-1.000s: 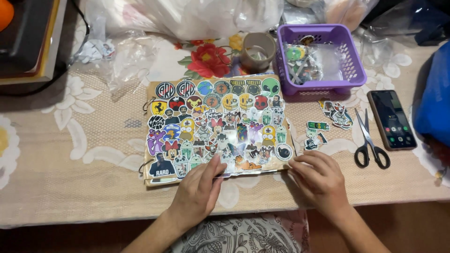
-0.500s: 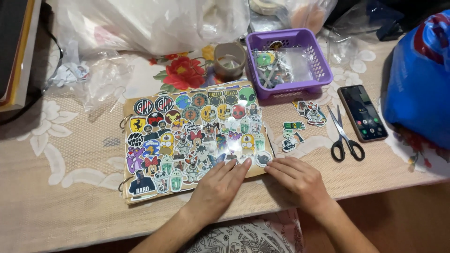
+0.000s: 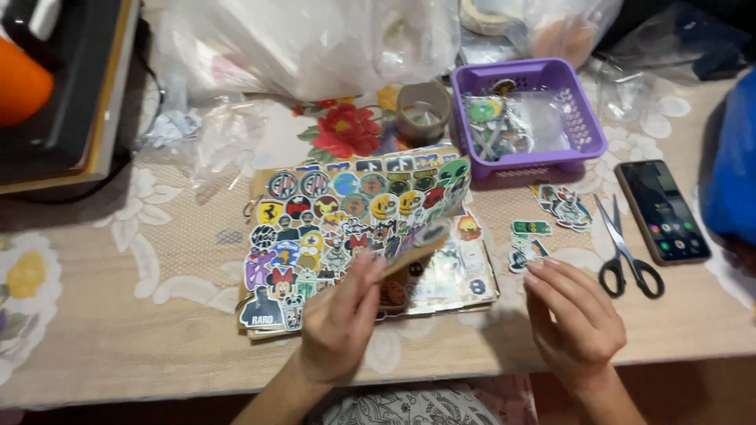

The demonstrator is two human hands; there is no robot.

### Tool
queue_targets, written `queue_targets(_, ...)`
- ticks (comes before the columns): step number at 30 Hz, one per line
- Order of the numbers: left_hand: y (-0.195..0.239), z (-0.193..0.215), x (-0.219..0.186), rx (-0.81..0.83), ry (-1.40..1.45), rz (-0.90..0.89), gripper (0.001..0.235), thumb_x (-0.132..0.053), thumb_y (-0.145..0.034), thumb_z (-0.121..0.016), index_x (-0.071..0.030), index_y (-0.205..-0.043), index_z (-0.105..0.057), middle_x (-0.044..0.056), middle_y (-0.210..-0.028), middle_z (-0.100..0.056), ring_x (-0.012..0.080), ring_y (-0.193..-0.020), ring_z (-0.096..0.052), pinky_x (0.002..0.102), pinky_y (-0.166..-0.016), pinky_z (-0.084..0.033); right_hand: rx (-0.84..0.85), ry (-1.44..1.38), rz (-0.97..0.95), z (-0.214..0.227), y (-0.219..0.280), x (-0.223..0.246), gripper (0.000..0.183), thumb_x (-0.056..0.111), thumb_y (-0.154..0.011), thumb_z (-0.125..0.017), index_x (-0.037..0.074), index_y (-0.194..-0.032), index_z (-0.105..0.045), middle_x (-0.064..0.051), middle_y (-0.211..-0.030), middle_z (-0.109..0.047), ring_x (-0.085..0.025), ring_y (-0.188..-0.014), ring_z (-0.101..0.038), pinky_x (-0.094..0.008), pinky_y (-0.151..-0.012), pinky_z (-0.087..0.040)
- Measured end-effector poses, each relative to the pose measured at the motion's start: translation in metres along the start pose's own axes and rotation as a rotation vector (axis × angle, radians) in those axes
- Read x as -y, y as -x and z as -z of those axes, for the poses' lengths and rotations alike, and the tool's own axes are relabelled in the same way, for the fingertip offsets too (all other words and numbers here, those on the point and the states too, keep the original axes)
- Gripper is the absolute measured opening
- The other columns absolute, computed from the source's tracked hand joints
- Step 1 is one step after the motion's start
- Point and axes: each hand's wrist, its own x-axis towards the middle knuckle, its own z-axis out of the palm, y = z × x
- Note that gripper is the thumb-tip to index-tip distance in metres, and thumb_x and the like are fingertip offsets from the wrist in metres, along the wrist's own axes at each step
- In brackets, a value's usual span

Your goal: The person applies various stickers to a cardboard sheet, using scissors to cut tape and stickers. They peel stickers from a purple basket and place them on the sheet, occasionally using tape to secure them.

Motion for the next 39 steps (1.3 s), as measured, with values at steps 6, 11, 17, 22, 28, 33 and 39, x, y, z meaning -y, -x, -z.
queue_targets(6, -0.022, 0.081, 0.013, -0.682, 0.100, 0.528, 0.085, 0.016, -0.082, -0.079, 0.004, -0.152, -0.033, 0.024, -0.137, -0.060, 0.0273, -0.093, -0.071, 0.036, -0.091, -0.062, 0.134, 0.013, -0.045, -0.008, 0.008, 0.001, 0.022, -0.007, -0.087, -0.078, -0.005, -0.108, -0.071, -0.018, -0.109, -0.073, -0.036, -0.104, -0.071, -0.043, -0.099, -0.057)
queue_targets(11, -0.019, 0.149, 0.031, -0.783, -0.044, 0.501, 0.078, 0.009, -0.101, -0.074, -0.004, -0.158, -0.023, 0.018, -0.154, -0.052, 0.0229, -0.077, -0.061, 0.033, -0.079, -0.054, 0.428, 0.014, -0.006, -0.031, 0.019, 0.000, 0.035, 0.021, -0.082, -0.079, 0.006, -0.113, -0.071, -0.010, -0.122, -0.071, -0.030, -0.117, -0.066, -0.041, -0.105, -0.053)
queue_targets(17, 0.010, 0.205, 0.067, -0.905, -0.171, 0.354, 0.070, 0.019, -0.112, -0.073, -0.004, -0.160, -0.028, 0.011, -0.174, -0.031, 0.0255, -0.080, -0.049, 0.037, -0.080, -0.045, 0.516, -0.122, 0.099, -0.052, -0.005, 0.012, 0.033, 0.023, -0.083, -0.077, 0.012, -0.113, -0.071, -0.006, -0.119, -0.071, -0.032, -0.120, -0.063, -0.045, -0.102, -0.053)
queue_targets(22, 0.030, 0.233, 0.082, -0.989, -0.258, 0.344, 0.070, 0.020, -0.112, -0.073, -0.007, -0.161, -0.031, 0.011, -0.173, -0.030, 0.0317, -0.095, -0.058, 0.038, -0.084, -0.051, 0.715, -0.287, 0.117, -0.111, -0.052, 0.028, 0.034, 0.023, -0.086, -0.072, 0.013, -0.118, -0.070, -0.004, -0.119, -0.071, -0.027, -0.116, -0.063, -0.040, -0.097, -0.052)
queue_targets(28, 0.058, 0.240, 0.097, -1.013, -0.203, 0.367, 0.069, 0.017, -0.105, -0.068, -0.007, -0.155, -0.026, 0.029, -0.157, -0.044, 0.0477, -0.111, -0.070, 0.049, -0.096, -0.060, 0.932, -0.254, 0.065, -0.234, -0.106, 0.066, 0.044, 0.032, -0.093, -0.063, 0.015, -0.134, -0.063, -0.005, -0.141, -0.061, -0.031, -0.118, -0.062, -0.052, -0.091, -0.053)
queue_targets(33, 0.066, 0.241, 0.103, -1.035, -0.142, 0.427, 0.071, 0.019, -0.103, -0.067, -0.005, -0.154, -0.024, 0.033, -0.149, -0.051, 0.0431, -0.112, -0.067, 0.049, -0.102, -0.058, 0.827, -0.170, 0.086, -0.323, -0.128, 0.074, 0.018, 0.021, -0.097, -0.060, 0.006, -0.102, -0.070, -0.014, -0.101, -0.066, -0.038, -0.080, -0.066, -0.049, -0.059, -0.054)
queue_targets(39, 0.086, 0.241, 0.120, -1.056, -0.134, 0.493, 0.071, 0.018, -0.101, -0.066, -0.004, -0.154, -0.024, 0.036, -0.142, -0.054, 0.0391, -0.104, -0.066, 0.046, -0.097, -0.058, 0.759, -0.294, 0.230, -0.355, -0.126, 0.056, 0.022, 0.026, -0.095, -0.062, 0.014, -0.086, -0.078, -0.002, -0.089, -0.068, -0.029, -0.066, -0.065, -0.044, -0.051, -0.047)
